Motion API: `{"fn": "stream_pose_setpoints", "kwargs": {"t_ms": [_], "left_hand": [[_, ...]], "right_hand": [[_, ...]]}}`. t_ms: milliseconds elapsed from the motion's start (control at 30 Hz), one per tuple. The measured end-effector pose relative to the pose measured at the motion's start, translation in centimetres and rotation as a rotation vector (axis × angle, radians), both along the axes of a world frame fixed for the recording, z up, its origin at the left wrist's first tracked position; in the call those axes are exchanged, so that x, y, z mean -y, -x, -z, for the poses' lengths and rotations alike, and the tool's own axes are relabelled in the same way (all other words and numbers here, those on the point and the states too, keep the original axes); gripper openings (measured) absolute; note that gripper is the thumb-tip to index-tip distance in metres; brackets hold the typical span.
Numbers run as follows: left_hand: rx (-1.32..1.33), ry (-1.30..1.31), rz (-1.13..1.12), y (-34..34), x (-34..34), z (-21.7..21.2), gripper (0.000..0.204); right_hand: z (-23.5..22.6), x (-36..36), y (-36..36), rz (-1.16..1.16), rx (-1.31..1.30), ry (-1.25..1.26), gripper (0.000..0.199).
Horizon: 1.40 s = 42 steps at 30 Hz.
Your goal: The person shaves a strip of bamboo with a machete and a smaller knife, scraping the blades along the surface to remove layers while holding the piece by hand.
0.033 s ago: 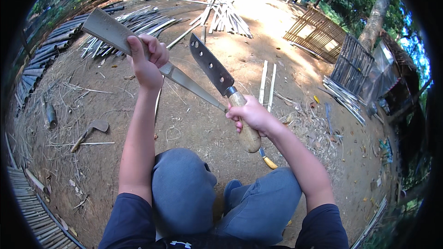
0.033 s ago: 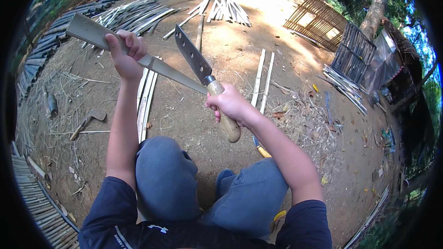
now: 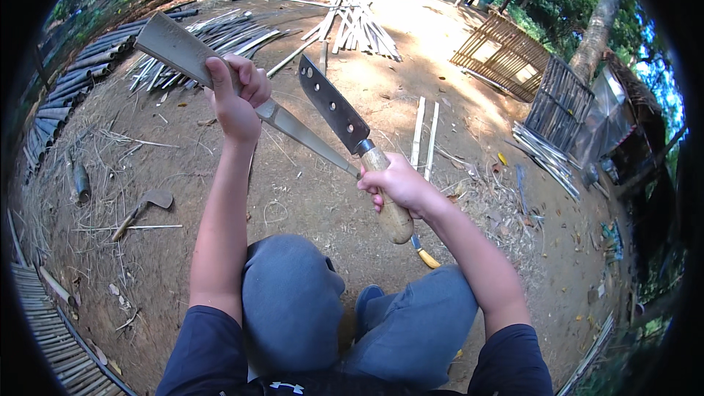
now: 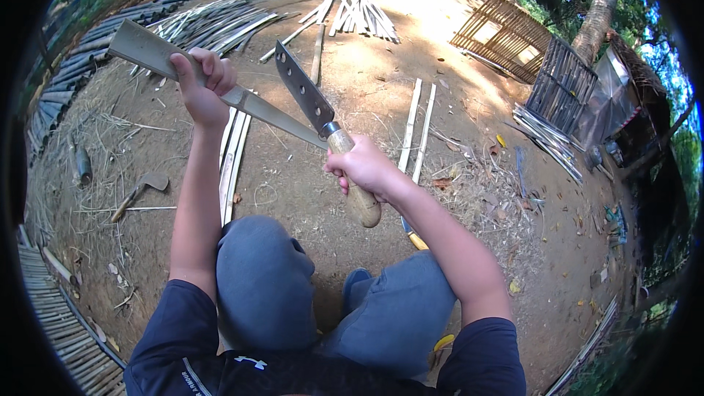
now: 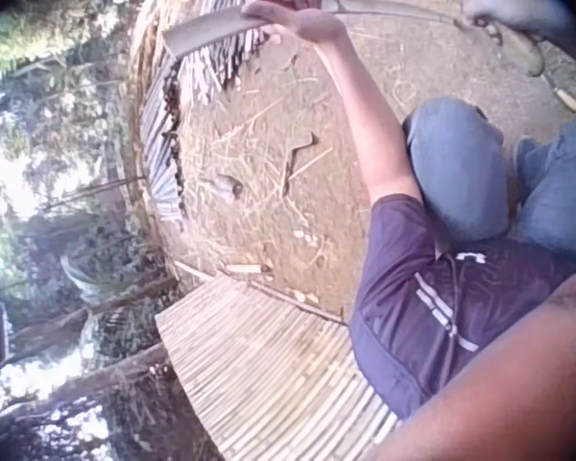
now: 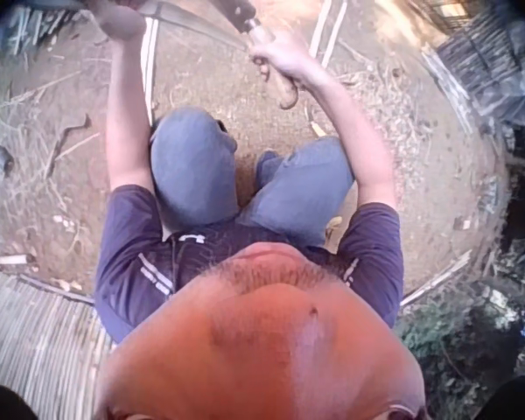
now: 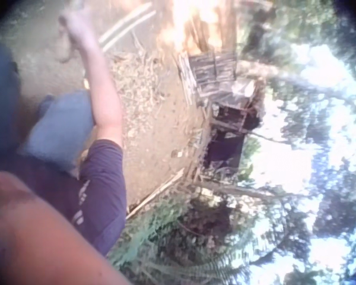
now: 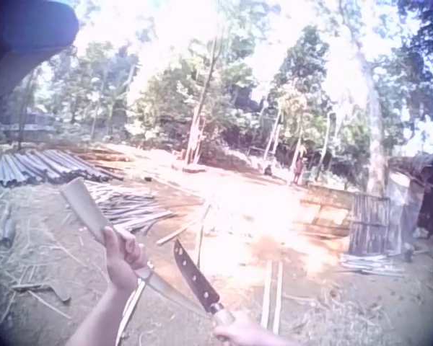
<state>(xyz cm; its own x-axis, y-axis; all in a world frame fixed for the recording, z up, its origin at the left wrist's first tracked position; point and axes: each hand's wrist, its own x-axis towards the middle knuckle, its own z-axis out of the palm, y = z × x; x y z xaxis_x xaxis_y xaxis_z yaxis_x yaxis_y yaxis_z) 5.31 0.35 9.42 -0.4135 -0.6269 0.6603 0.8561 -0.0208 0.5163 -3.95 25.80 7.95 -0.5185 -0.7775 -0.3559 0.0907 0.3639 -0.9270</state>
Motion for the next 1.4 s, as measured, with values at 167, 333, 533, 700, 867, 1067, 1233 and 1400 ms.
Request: {"fn": "stream_pose_setpoints", "kwargs": {"t_ms": [167,333,533,700,867,1067,1233,1400], "left_hand": [[0.018,0.007,-0.014,-0.8,-1.0,0.5,0.06],[-0.009,0.006,-0.045,-0.7,-0.6,1.0,0.06],[0.002,-0.028,-0.087,-0.6,-1.1,0.7,0.06],[-0.02,-0.022,-0.076,-0.5,-0.8,0.6,0.06],[-0.034,0.028,-0.042,-0.5,-0.7,0.9,0.059],[0.008,0.064,-0.007,-1.0,0.3,0.6,0.061],[0.126,0.264,-0.324,-0.8,1.0,-0.9,0.065],[-0.051,0.034,-0.46,-2.0,0.4,-3.3,0.063]], "right_hand": [[1.3,0.9,-2.1,-0.031,-0.081,-0.063,0.016],[2.6,1.7,-2.5,-0.033,-0.177,-0.109,0.013],[2.4,2.0,-3.4,-0.04,-0.35,-0.157,0.013],[2.9,1.5,-2.3,-0.014,-0.208,-0.129,0.012],[2.7,1.1,-2.8,-0.032,-0.239,-0.148,0.013],[3.4,1.1,-1.8,-0.026,-0.212,-0.188,0.012],[3.0,0.6,-1.9,0.011,-0.154,-0.134,0.011],[2.6,0.6,-1.9,-0.006,-0.143,-0.131,0.011]]}}
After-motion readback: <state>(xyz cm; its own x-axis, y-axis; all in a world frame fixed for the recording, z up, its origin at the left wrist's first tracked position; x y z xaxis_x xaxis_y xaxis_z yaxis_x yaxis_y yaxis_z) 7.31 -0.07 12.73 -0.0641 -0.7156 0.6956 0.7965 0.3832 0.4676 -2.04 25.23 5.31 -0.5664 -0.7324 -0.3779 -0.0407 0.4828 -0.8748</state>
